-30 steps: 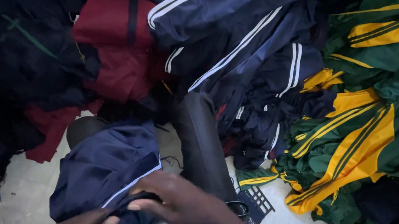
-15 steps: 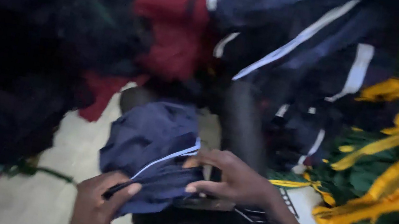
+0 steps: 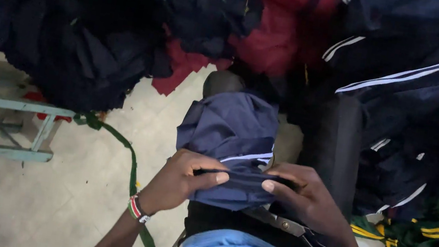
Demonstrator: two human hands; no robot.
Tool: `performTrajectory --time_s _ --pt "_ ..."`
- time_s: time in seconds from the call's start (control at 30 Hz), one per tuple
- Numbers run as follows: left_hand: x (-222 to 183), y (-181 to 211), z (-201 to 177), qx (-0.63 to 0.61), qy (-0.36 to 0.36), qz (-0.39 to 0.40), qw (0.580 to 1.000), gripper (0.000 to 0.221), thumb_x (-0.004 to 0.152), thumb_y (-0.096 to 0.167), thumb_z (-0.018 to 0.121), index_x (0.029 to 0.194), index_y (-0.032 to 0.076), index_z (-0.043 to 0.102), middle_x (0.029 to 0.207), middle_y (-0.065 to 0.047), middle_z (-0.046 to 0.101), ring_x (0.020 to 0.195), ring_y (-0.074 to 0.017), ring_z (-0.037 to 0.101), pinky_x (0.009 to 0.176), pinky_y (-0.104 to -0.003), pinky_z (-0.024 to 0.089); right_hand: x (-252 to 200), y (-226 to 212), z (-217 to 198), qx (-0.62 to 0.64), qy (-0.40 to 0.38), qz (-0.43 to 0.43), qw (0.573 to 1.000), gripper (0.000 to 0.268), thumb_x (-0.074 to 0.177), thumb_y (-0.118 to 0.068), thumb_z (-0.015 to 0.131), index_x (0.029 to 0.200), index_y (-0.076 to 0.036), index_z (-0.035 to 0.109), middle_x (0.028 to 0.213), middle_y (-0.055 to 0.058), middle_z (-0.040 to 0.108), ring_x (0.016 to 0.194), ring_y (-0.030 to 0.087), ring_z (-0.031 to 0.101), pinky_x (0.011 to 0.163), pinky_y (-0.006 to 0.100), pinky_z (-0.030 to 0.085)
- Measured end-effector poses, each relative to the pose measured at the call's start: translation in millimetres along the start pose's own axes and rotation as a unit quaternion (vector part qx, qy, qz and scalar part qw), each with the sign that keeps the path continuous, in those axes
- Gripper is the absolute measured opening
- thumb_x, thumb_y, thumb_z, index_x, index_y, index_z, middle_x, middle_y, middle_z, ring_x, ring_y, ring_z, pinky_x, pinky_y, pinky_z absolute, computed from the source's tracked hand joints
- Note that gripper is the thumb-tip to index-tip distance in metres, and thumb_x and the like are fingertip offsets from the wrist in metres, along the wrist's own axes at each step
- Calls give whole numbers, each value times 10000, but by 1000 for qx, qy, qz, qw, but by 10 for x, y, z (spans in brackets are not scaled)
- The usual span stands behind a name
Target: Trimming loose threads from a finished garment using scissors
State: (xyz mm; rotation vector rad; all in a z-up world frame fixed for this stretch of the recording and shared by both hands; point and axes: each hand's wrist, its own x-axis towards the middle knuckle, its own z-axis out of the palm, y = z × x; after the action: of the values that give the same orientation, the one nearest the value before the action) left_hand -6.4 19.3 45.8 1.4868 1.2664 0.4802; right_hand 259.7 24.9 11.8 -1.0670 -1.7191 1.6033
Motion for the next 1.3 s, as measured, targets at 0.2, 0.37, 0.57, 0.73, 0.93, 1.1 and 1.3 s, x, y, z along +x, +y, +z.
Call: performTrajectory --time_s 0.2,0.37,0.57,0.73,0.93,1.1,1.3 --pt "-3 41 157 -127 32 64 989 223 961 238 705 917 39 796 723 -129 737 815 -151 667 777 -361 566 44 50 94 42 48 -71 995 177 939 -168 696 923 -15 783 774 139 743 720 237 728 738 409 579" --pt "-1 16 168 -127 45 71 988 213 953 230 717 929 31 788 753 -139 750 850 -182 706 797 -369 571 22 -6 87 26 59 -65 996 164 919 -154 719 924 -4 783 763 159 752 712 259 748 707 403 580" --pt "-52 -77 87 -175 43 33 983 159 947 178 718 950 53 817 778 -106 759 877 -133 634 814 -335 553 21 -7 64 40 63 -56 996 118 869 -97 742 901 -6 809 730 164 752 668 259 717 671 402 556" --pt "-50 -198 187 -220 62 8 973 185 936 194 723 952 27 802 807 -85 743 865 -118 597 827 -332 539 49 56 110 40 75 -67 994 146 866 -129 764 926 -2 801 745 165 764 701 251 743 699 400 571" --pt "-42 71 213 -180 71 50 980 209 895 249 783 942 47 815 810 -124 776 866 -162 674 802 -346 553 55 44 175 48 77 -46 995 165 857 -140 777 937 0 811 724 162 769 678 220 719 692 385 567" --pt "-31 32 215 -149 110 51 981 213 875 259 803 866 48 831 682 -111 742 622 -218 684 702 -319 535 43 -78 51 43 50 -42 997 221 883 -176 732 1009 -4 787 794 201 787 722 344 769 782 471 577" --pt "-48 -51 293 -104 123 45 986 231 871 273 796 736 95 737 539 -43 583 586 -123 527 586 -287 443 75 -109 101 -16 14 -83 996 248 845 -123 789 1032 38 764 876 213 792 859 332 791 796 481 585"
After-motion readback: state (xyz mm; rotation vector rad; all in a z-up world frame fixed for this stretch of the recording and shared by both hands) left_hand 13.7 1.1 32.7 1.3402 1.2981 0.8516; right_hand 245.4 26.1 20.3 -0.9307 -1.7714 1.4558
